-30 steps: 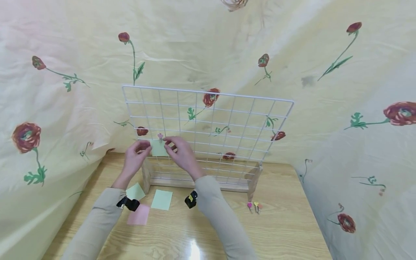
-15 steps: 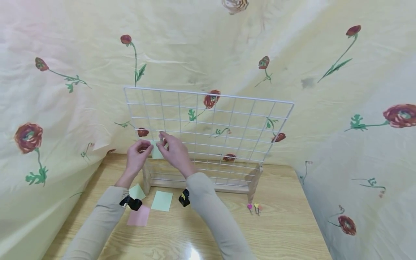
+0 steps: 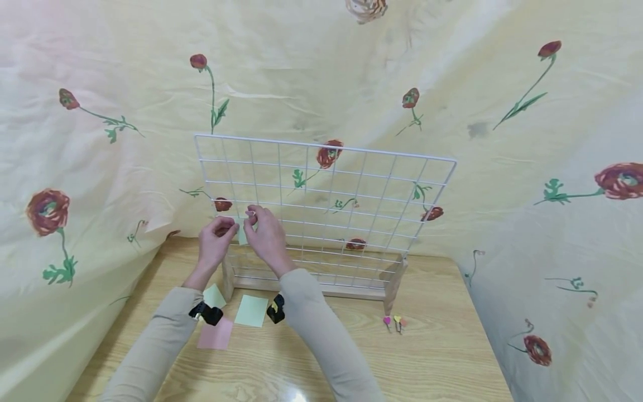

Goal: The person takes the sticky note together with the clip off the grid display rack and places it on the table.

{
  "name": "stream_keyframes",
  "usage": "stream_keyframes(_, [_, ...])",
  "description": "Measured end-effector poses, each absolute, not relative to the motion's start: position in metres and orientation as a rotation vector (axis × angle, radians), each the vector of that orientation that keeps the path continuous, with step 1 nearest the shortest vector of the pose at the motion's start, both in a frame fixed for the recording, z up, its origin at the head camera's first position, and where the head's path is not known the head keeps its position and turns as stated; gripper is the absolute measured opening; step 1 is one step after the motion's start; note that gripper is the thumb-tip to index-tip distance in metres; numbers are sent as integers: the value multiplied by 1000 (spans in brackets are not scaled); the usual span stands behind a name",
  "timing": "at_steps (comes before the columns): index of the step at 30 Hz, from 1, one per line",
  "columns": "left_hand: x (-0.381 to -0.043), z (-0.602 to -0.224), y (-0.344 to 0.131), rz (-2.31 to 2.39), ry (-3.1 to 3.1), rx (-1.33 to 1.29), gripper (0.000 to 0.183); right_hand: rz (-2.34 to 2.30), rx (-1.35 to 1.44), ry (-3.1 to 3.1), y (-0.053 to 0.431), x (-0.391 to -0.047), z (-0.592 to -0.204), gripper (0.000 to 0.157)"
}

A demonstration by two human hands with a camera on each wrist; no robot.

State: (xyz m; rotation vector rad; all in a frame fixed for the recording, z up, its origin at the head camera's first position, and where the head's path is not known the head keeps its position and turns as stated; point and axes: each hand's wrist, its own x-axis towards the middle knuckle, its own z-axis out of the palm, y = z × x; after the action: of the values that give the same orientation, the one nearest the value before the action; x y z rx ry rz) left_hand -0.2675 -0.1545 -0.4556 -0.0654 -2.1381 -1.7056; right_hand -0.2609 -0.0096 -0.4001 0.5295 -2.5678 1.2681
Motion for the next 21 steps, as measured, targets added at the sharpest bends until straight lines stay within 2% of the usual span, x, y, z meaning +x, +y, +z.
stream_keyframes(9, [-267,-456,-155,-1681,-2115,-71,9,1224,458,-2502,-10,-262,-403,16])
stream_keyframes(21, [-268,-455,-156,-1668,-2125,-63,8,1376,374,-2376,-10,-260,-408,14])
